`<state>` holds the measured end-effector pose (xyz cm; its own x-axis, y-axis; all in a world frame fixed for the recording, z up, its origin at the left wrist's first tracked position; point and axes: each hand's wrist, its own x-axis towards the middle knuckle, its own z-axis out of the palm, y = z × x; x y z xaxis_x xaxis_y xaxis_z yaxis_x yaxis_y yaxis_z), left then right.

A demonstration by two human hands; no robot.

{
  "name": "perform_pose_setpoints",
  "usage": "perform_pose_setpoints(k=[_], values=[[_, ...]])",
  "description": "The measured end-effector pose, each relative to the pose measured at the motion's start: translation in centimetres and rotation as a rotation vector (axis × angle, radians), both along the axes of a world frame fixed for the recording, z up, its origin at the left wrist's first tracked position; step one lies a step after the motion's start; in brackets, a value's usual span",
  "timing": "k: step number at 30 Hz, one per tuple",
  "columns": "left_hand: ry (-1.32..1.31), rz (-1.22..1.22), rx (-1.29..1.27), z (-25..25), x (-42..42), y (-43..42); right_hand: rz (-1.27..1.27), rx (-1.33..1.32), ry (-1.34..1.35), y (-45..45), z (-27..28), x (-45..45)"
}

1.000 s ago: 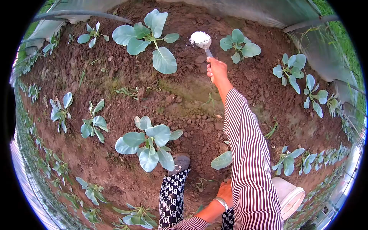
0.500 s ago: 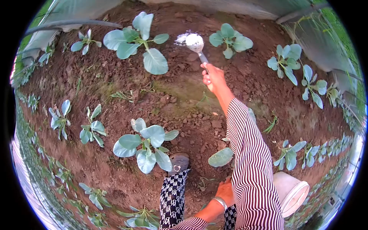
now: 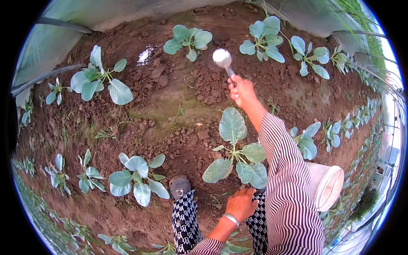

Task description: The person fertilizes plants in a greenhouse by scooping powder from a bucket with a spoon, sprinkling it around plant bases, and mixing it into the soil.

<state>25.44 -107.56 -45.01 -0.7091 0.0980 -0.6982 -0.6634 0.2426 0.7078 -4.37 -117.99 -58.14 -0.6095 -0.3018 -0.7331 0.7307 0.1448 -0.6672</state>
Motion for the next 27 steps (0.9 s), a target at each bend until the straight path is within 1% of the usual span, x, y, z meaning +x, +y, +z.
perform_pose_setpoints(k=[1,3,6,9,11,12,15,16,19,22,25,27], values=[[-0.001,-0.002,0.003,0.0,-0.1,0.2,0.014,0.008,0.047,-0.2,-0.2,-1.2],[-0.002,-0.008,0.004,0.0,-0.2,0.2,-0.003,0.067,-0.004,0.9,-2.2,-2.6],[0.031,0.051,-0.044,-1.1,0.2,0.6,0.017,0.077,0.05,4.9,-1.0,0.5],[0.057,0.081,-0.043,-0.9,-0.1,0.4,0.282,0.479,0.445,8.2,-2.5,4.4],[0.04,0.039,-0.023,-0.7,-0.4,0.0,0.506,0.607,1.085,10.5,-5.2,5.9],[0.038,0.038,-0.016,-0.7,-0.4,0.1,0.614,0.659,1.406,10.5,-5.1,6.4],[0.043,0.04,-0.031,-1.3,-0.2,0.4,0.922,0.874,1.163,9.3,-4.4,6.2],[0.047,0.041,-0.045,-1.4,0.0,0.5,0.97,0.911,1.196,9.1,-5.6,5.3],[0.08,0.062,-0.111,-1.8,0.0,0.8,0.925,1.011,1.301,7.0,-8.1,1.4],[0.035,0.008,-0.083,-2.1,-0.8,0.5,0.808,1.012,1.305,3.9,-9.3,-1.1],[-0.003,-0.029,-0.065,-2.5,-1.5,0.5,0.784,0.989,1.195,3.4,-9.1,-1.4],[-0.025,-0.066,-0.063,-2.7,-1.8,0.9,0.738,0.9,1.187,3.5,-8.9,-1.6]])
